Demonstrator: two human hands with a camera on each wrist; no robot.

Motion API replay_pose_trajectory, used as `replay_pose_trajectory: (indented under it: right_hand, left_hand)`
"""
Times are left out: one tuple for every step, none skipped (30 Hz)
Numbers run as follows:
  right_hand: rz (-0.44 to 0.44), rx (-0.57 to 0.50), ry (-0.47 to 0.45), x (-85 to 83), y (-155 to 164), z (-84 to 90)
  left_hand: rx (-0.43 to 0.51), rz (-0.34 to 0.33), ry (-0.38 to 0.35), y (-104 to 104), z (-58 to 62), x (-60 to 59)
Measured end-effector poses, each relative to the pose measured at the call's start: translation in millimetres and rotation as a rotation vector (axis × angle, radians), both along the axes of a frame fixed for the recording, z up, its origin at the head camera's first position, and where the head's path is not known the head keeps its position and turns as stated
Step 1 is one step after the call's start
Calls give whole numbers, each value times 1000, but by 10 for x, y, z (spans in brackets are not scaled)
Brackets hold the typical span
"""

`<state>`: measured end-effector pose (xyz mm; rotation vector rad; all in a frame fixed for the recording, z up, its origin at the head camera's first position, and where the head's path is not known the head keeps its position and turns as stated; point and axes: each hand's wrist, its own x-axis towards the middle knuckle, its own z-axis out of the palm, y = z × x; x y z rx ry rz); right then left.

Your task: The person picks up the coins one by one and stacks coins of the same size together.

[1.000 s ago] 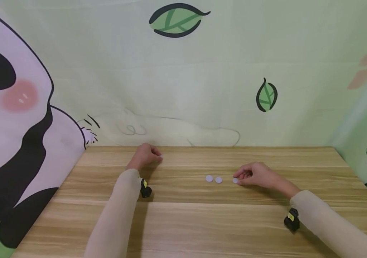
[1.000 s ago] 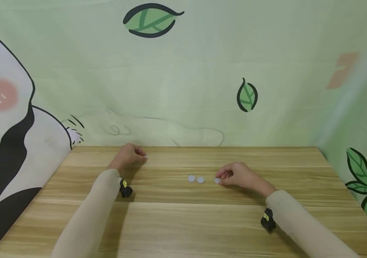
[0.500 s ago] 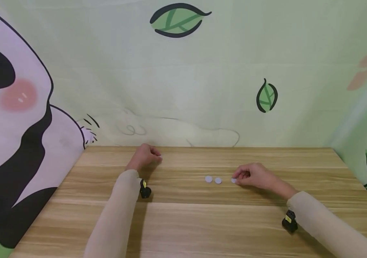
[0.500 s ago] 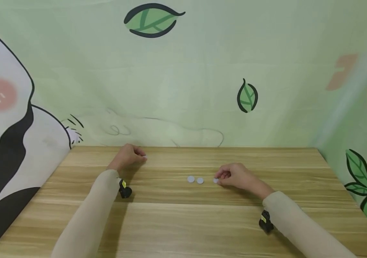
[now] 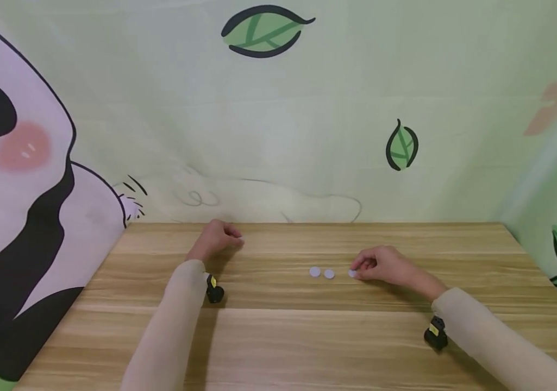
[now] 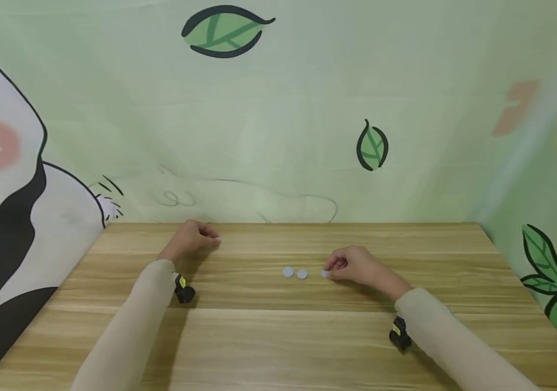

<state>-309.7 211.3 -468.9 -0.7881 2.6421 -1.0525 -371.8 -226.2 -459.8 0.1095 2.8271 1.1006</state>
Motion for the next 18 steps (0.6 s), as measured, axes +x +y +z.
replay_pose_trajectory:
  right_hand:
    - [2,-4,1,-3,6,-2]
    - [2,-3,2,-5,12,-5]
    - [3,-6,2,-8,19,-7]
    - [5,-6,2,-10,19,-11]
    - [6,-5,1,-9,20,-14]
    - [3,-6,-2,-7,20,-15]
    - [1,-8,-2,-6,20,-13]
    - [-3,-6,-6,-3,20,-9]
    - [-7,-7,-8,-1,19,-4]
    - [-12,-6,-11,3,16,1]
    - [-14,-8,-13,6,14,7]
    - [-17,-9,-14,7,10,9]
    - [-17,-11,-15,8,6,12]
    - [-18,-11,-18,10,4,12]
    - [-17,-12,-16,10,2,10]
    - [-17,-12,-15,9,1,7]
    - [-16,-13,-13,7,1,3]
    - [-16,-13,-11,7,0,0]
  left_hand:
    - [4,-6,0,-12,-11,-11]
    - [8,-14,1,-23,-16,-18]
    - [13,-17,1,-33,-22,-26]
    - [17,-19,-1,-50,-31,-30]
    - [20,-21,-2,-63,-35,-32]
    - [25,-21,-5,-74,-38,-33]
    - [29,-20,-8,-79,-39,-33]
    - [31,-19,-9,-83,-38,-33]
    - [32,-16,-9,-86,-39,-32]
    - [32,-17,-10,-90,-41,-32]
    - [34,-16,-12,-91,-39,-28]
    - [37,-16,-13,-92,-39,-24]
    - [41,-16,-15,-91,-38,-20]
    - [46,-17,-17,-94,-38,-17]
    - [50,-15,-17,-93,-34,-12]
    - [53,-12,-21,-92,-32,-8]
    - [54,-10,-21,-88,-27,-3]
    - [52,-13,-20,-85,-21,1]
